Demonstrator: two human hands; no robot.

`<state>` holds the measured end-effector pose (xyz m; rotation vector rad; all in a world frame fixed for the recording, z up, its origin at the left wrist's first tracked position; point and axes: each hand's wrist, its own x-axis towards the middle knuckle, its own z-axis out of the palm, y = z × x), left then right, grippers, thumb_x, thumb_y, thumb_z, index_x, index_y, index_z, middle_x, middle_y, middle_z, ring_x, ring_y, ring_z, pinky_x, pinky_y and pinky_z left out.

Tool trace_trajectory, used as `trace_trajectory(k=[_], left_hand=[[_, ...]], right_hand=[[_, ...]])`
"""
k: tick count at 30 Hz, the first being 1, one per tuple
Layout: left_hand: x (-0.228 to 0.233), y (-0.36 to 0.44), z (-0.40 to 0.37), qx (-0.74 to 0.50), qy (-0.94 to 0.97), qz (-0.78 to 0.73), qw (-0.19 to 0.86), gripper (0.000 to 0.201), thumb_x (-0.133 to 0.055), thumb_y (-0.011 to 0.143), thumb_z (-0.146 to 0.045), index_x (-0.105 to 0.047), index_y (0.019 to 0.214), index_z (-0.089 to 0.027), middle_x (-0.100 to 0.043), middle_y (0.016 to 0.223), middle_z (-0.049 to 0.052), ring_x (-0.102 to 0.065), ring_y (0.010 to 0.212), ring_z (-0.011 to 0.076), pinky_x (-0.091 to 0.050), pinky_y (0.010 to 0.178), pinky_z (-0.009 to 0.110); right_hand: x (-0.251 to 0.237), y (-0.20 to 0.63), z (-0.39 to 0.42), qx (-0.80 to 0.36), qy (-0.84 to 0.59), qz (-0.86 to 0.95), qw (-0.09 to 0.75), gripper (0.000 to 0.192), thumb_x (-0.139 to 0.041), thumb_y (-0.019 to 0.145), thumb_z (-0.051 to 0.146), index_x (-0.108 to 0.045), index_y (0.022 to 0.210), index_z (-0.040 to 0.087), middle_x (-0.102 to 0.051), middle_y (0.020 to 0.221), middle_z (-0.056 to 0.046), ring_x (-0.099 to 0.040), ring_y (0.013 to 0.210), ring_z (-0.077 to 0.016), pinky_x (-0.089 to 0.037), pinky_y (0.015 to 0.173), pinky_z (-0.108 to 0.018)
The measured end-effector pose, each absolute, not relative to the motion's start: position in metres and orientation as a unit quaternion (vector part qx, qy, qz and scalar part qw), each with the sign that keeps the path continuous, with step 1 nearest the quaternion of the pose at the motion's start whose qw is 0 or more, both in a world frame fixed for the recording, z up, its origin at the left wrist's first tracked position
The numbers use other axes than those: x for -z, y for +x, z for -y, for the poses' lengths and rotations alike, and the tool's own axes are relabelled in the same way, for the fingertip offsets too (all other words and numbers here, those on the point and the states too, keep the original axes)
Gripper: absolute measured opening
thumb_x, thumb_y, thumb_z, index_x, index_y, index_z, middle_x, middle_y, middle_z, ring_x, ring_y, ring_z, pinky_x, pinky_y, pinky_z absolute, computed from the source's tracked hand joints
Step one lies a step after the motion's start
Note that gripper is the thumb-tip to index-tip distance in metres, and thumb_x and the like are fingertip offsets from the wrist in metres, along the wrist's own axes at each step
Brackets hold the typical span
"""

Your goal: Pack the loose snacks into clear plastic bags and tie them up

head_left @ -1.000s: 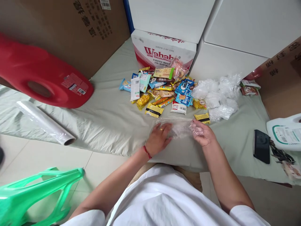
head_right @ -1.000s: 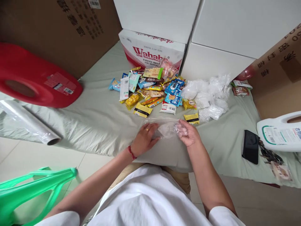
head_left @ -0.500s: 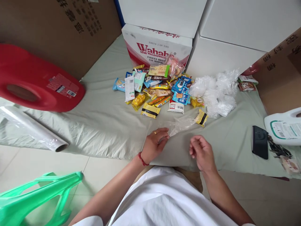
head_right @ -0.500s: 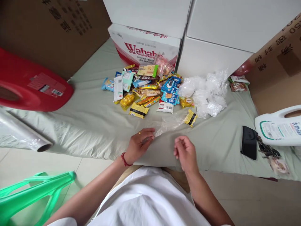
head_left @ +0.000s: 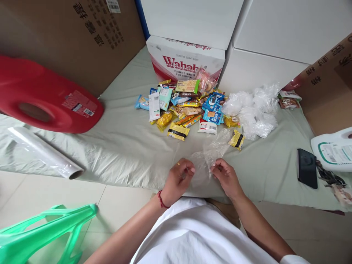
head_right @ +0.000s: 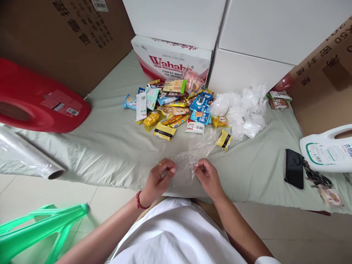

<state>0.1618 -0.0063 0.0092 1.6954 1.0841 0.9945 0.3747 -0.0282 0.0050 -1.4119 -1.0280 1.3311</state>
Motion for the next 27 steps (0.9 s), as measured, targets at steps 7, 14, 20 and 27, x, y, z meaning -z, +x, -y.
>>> trace_trajectory(k=[7,14,20,27], left_hand=[[-0.025,0.181,-0.057,-0.402,0.421,-0.596,0.552,0.026,-0.049,0.099,-0.045,-0.057,0.102,-0.021,-0.064,0.102,0.005,-0.054,0.074,0.0134,-0.041,0.062,0.025],[-0.027,0.193,-0.115,-0.307,0.366,-0.599,0.643,0.009,-0.055,0.090,-0.022,-0.063,0.090,-0.017,-0.070,0.087,0.004,-0.036,0.047,0.0059,-0.029,0.050,0.024],[-0.021,0.192,-0.126,-0.233,0.357,-0.566,0.706,0.005,-0.062,0.082,-0.016,-0.063,0.087,-0.015,-0.069,0.065,0.003,-0.025,0.036,0.0044,-0.014,0.042,0.023],[-0.028,0.181,-0.115,-0.182,0.391,-0.472,0.769,0.043,-0.084,0.071,-0.046,-0.071,0.094,-0.013,-0.056,0.050,-0.003,-0.026,0.036,0.0039,-0.009,0.041,0.022]], right_hand=[[-0.005,0.378,0.044,-0.441,-0.533,0.601,0.401,0.016,-0.058,0.092,0.016,-0.051,0.080,0.023,-0.050,0.084,0.001,-0.049,0.076,-0.0143,-0.042,0.068,-0.026],[-0.007,0.389,0.046,-0.422,-0.531,0.620,0.394,0.019,-0.055,0.089,0.011,-0.047,0.078,0.023,-0.048,0.084,0.001,-0.048,0.077,-0.0155,-0.040,0.069,-0.027],[-0.008,0.400,0.048,-0.434,-0.540,0.613,0.381,0.018,-0.054,0.088,0.013,-0.045,0.077,0.023,-0.048,0.083,0.000,-0.047,0.075,-0.0154,-0.038,0.066,-0.027],[-0.015,0.422,0.035,-0.392,-0.554,0.656,0.330,0.019,-0.053,0.085,0.011,-0.043,0.075,0.023,-0.051,0.080,0.000,-0.050,0.075,-0.0155,-0.040,0.068,-0.026]])
